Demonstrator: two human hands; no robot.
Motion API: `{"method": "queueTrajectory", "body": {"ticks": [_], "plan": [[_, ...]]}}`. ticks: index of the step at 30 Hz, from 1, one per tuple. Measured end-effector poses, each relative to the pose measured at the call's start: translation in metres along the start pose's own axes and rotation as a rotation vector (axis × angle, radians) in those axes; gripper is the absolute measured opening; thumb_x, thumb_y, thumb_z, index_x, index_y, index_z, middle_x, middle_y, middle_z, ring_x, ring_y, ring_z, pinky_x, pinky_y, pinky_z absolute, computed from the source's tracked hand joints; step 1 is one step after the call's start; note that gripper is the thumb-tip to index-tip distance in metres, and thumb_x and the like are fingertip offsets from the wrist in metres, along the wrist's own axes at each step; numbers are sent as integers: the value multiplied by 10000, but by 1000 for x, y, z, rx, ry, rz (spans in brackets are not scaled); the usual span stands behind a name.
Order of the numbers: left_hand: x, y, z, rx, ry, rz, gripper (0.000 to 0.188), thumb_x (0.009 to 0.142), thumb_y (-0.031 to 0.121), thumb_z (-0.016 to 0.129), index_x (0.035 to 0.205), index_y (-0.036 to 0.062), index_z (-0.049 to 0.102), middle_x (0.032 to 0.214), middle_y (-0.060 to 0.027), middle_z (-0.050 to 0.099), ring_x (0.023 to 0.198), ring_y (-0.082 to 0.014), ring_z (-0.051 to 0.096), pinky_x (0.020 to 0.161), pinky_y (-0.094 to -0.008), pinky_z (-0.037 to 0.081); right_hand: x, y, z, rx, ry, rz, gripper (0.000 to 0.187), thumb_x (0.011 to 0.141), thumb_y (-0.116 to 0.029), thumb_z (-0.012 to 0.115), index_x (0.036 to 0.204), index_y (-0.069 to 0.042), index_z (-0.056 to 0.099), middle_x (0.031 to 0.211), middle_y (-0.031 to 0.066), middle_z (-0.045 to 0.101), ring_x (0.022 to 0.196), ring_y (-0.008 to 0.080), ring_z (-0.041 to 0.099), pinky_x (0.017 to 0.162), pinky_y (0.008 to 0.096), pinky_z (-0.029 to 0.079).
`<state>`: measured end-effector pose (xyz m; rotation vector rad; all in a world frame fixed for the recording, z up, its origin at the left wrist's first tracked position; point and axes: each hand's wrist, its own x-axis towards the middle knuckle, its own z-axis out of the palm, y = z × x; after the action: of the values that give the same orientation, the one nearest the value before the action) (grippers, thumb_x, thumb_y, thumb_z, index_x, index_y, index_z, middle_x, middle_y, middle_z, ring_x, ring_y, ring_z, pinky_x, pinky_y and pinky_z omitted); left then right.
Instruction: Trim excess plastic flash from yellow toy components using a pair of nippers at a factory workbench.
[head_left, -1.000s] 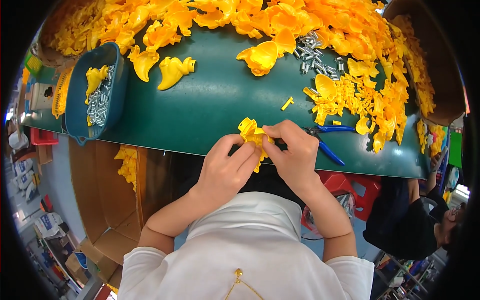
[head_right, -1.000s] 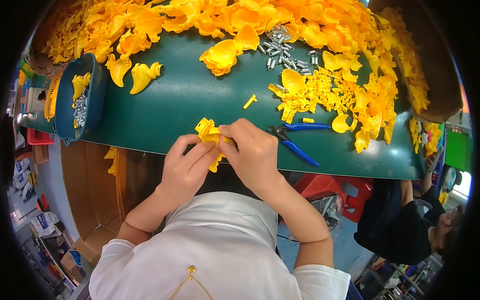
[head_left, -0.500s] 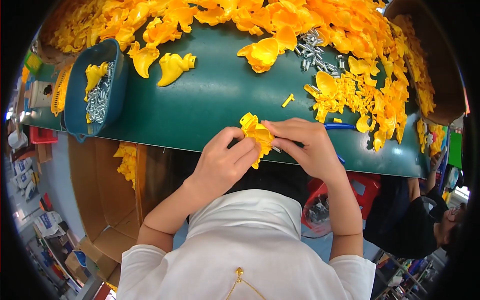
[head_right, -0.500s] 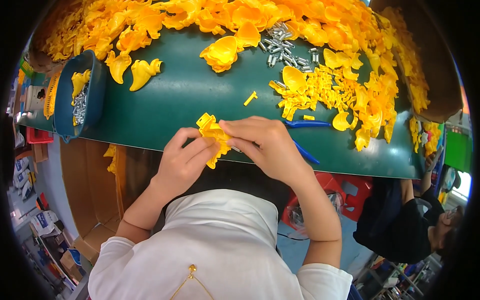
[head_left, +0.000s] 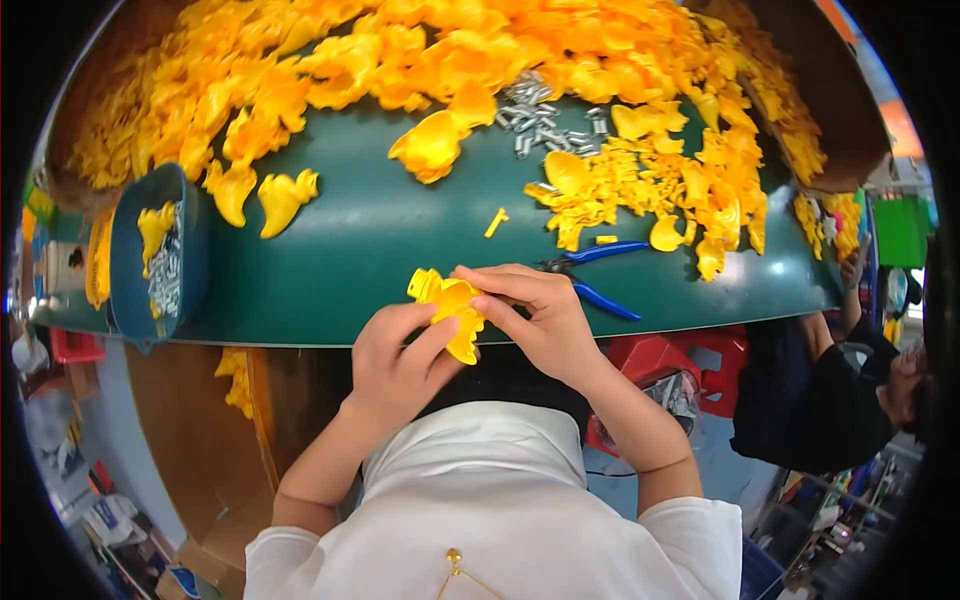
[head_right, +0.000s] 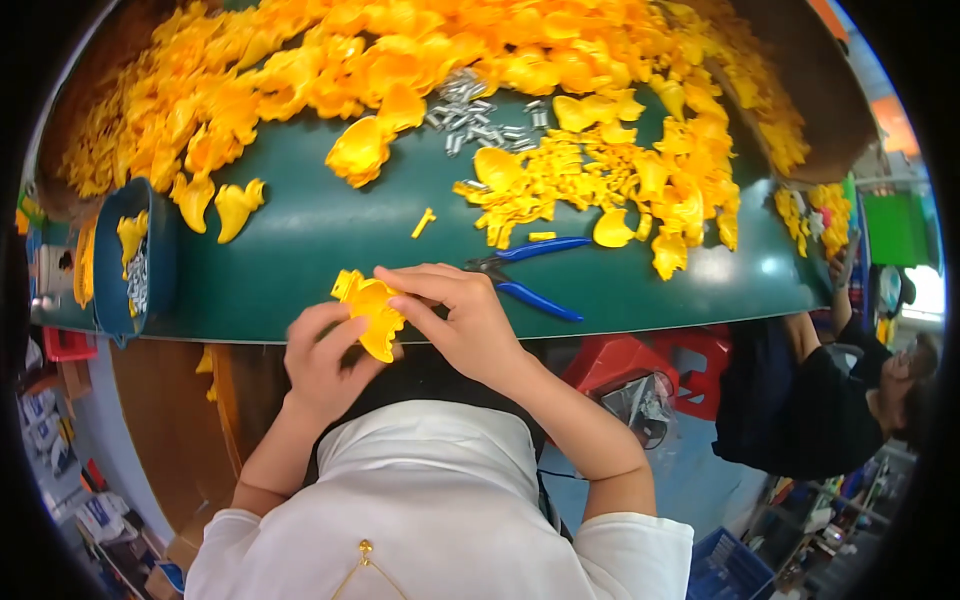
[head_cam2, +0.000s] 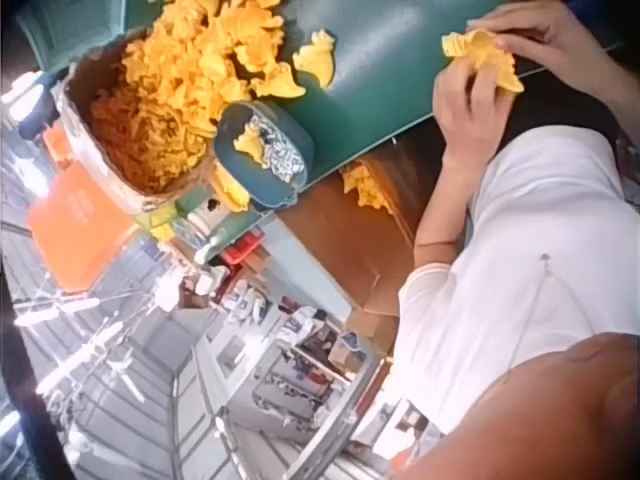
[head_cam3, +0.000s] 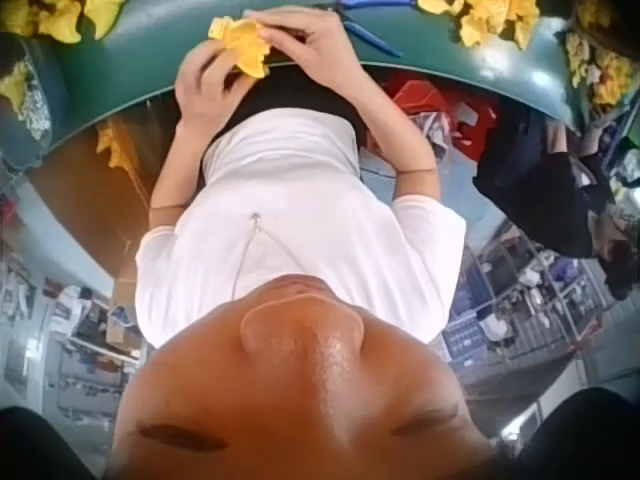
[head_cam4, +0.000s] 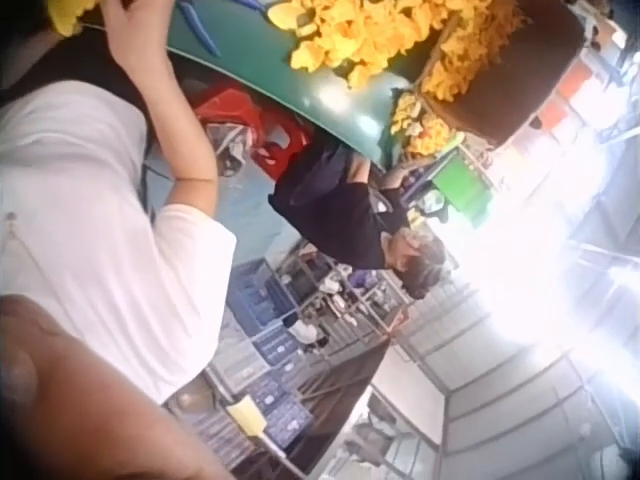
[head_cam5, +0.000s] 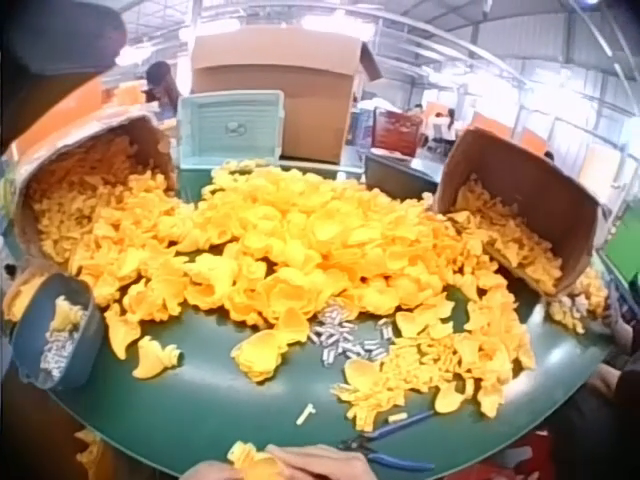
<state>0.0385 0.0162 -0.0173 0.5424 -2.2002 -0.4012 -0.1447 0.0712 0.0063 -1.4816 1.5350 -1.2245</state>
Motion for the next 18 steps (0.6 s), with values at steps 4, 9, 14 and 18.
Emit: {"method": "queueTrajectory", "body": {"ticks": [4, 9, 14, 18], "plan": [[29, 28, -23, -839, -75, -925, 898, 749, 756, 499, 1255, 16, 440, 1206, -115, 498, 909, -210, 598, 668, -284, 505, 1, -13, -21, 127, -55, -9, 271, 816, 8, 622, 1082, -24, 664, 1050, 111, 677, 902, 254, 636, 785, 325, 486], [15, 0, 0, -1987, -601, -1017, 564, 965, 404, 397, 1340, -16, 359, 1238, -215, 523, 1014, -321, 607, 759, -391, 532, 1, -25, -40, -68, -202, -290, 302, 770, -53, 669, 1071, -78, 680, 1041, 66, 679, 868, 256, 622, 782, 334, 487], [28, 8, 5, -1996, -490, -1050, 504, 911, 222, 488, 1335, -8, 345, 1293, -268, 446, 1010, -451, 580, 786, -432, 544, 10, -11, -113, -449, 351, 25, 201, 792, -70, 664, 989, -53, 698, 970, 95, 684, 888, 260, 621, 799, 333, 481], [34, 9, 3, -1893, -416, -1023, 448, 916, 236, 520, 1287, 17, 399, 1330, -224, 443, 1093, -457, 546, 852, -431, 515, 2, 17, -183, -948, 624, 23, 176, 810, -85, 649, 976, -59, 698, 928, 105, 687, 891, 269, 616, 793, 344, 481]]}}
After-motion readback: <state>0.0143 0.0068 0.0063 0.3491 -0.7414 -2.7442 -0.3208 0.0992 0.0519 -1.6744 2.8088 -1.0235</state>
